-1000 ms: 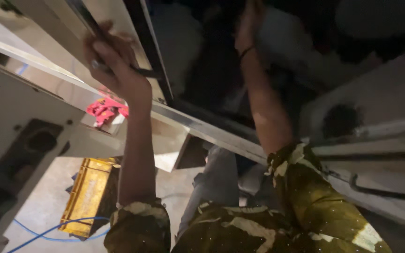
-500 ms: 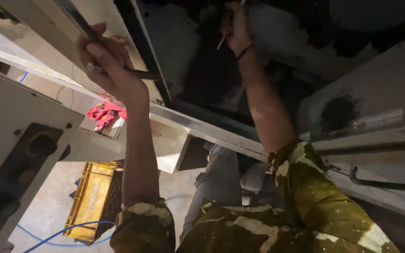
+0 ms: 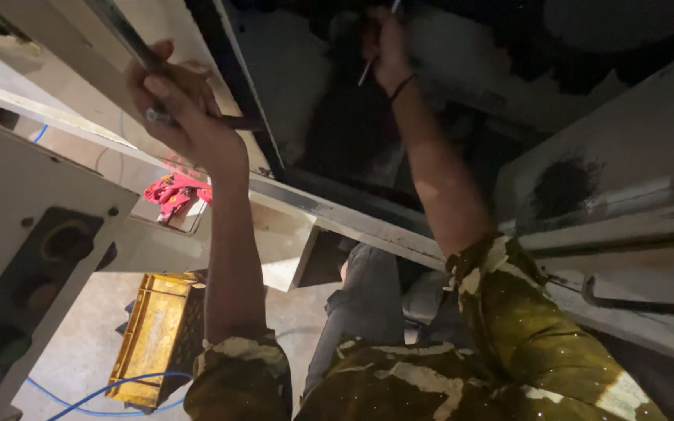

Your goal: The person opens a white appliance door, uses a metal tool to work on internal components, then closes the door. They handle a cylindrical metal part and a small metal piece, placing them on a nearby surface.

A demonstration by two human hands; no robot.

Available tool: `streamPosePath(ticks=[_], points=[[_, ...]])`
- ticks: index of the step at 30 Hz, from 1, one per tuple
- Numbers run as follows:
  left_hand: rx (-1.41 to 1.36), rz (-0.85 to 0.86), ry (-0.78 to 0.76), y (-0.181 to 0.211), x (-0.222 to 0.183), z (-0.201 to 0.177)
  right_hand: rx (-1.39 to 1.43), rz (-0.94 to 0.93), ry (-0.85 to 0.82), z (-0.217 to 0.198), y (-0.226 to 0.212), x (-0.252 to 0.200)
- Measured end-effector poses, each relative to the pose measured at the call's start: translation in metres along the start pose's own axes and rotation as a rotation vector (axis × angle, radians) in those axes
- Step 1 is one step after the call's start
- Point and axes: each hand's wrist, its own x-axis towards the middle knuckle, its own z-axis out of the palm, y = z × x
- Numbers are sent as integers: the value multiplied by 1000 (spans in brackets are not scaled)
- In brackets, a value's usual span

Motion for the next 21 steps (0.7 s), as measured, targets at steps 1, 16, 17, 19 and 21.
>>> streamPosePath(ticks=[1, 16, 17, 19, 21], points=[[3, -6, 7, 0, 0, 0, -2, -13, -8, 2, -1, -2], [-61, 66, 14, -11, 0, 3, -106, -58, 7, 3, 2, -7], [-47, 61, 20, -10, 0, 4, -102, -51, 11, 4, 1, -6], [-10, 56, 32, -10, -1, 4, -100, -31, 85, 3, 0, -4], [19, 50, 40, -9, -1, 3, -88, -42, 80, 2, 1, 0]])
